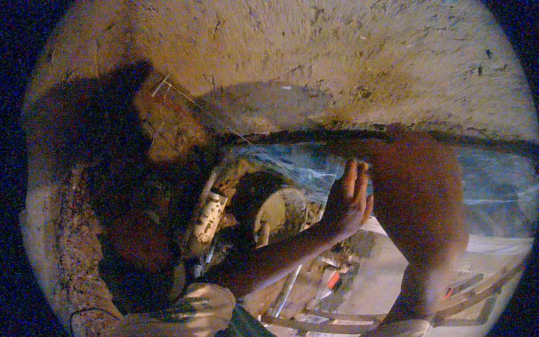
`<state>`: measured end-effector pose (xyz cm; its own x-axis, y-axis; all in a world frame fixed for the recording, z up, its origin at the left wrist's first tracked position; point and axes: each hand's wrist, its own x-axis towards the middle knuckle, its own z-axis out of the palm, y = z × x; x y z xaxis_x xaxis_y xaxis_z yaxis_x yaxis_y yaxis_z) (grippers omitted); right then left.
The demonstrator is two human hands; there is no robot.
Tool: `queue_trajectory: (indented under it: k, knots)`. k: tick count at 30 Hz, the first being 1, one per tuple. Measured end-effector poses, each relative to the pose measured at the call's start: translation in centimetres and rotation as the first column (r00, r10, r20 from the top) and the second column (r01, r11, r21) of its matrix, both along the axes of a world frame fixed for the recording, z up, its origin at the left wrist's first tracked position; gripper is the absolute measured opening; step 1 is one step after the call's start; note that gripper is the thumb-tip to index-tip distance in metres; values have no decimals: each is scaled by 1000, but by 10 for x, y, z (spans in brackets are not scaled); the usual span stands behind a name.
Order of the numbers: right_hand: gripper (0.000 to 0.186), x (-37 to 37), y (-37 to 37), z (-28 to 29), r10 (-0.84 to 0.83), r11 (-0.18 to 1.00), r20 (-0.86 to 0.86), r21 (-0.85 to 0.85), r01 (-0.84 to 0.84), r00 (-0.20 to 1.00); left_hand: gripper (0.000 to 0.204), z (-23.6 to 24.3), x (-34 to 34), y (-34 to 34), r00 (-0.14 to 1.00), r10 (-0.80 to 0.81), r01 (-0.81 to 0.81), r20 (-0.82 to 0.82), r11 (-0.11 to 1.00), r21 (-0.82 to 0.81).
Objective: The person applies mortar to the edge of a wall and along a tile with a trowel.
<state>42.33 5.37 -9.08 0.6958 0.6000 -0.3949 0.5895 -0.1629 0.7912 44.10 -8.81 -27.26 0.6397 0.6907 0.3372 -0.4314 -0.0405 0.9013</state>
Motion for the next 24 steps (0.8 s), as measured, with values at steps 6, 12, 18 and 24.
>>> queue_trajectory:
  k: [6,12,18,24]
  knots:
    - [23,10,18,-65,11,999,-220,-41,-21,975,56,-7,-2,-7,964,-223,249,143,947,-203]
    - [19,47,10,-134,9,1000,-371,24,-1,929,51,-1,-2,-13,933,-271,334,236,895,-295]
    - [20,55,14,-161,46,998,-355,56,-28,934,46,0,-8,2,927,-264,346,267,877,-333]
    - [15,51,14,-142,40,998,-339,51,-24,940,42,2,-8,3,919,-266,365,292,853,-373]
